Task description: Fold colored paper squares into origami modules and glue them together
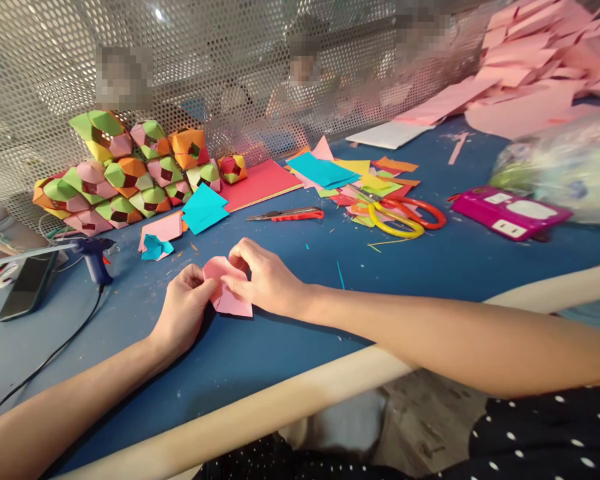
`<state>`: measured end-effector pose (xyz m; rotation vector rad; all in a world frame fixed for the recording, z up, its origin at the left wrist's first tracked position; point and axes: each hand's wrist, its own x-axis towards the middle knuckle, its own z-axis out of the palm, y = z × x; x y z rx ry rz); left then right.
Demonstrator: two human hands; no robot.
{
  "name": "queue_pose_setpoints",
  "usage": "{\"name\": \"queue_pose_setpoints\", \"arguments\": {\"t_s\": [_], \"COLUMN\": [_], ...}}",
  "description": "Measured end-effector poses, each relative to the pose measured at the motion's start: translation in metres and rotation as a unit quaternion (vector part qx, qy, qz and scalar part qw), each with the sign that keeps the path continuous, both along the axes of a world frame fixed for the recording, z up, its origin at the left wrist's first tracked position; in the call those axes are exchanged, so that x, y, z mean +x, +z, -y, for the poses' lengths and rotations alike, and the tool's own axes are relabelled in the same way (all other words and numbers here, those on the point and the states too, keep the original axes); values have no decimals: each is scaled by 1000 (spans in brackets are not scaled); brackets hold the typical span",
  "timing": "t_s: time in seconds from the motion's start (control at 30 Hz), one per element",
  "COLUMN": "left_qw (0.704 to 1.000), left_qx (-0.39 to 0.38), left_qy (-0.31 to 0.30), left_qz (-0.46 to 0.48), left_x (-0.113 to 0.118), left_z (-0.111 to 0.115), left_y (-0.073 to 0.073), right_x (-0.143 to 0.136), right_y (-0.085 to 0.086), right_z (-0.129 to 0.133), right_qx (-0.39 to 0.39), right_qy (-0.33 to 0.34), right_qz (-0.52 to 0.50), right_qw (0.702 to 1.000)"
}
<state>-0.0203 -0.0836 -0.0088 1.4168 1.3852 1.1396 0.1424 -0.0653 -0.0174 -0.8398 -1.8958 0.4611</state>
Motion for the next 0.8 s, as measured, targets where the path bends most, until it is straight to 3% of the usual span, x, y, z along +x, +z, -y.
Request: {"name": "queue_pose_setpoints", "arguments": {"t_s": [0.17,0.63,0.8], "left_qw": [1000,1000,999], "left_qx": [1,-7,-7], "left_qy": [0,-14,-15], "left_qz": [-12,14,29], "left_x": [1,0,0], "left_z": [1,0,-2], "left_y": [2,-1,-4], "right_x": [-3,2,5], "right_y": [-2,-1,8], "right_z": [0,0,5], "right_qx": [-33,106,34], "right_qy": [-4,42,92], "right_qz": [6,19,6], "right_qw": [999,993,995]}}
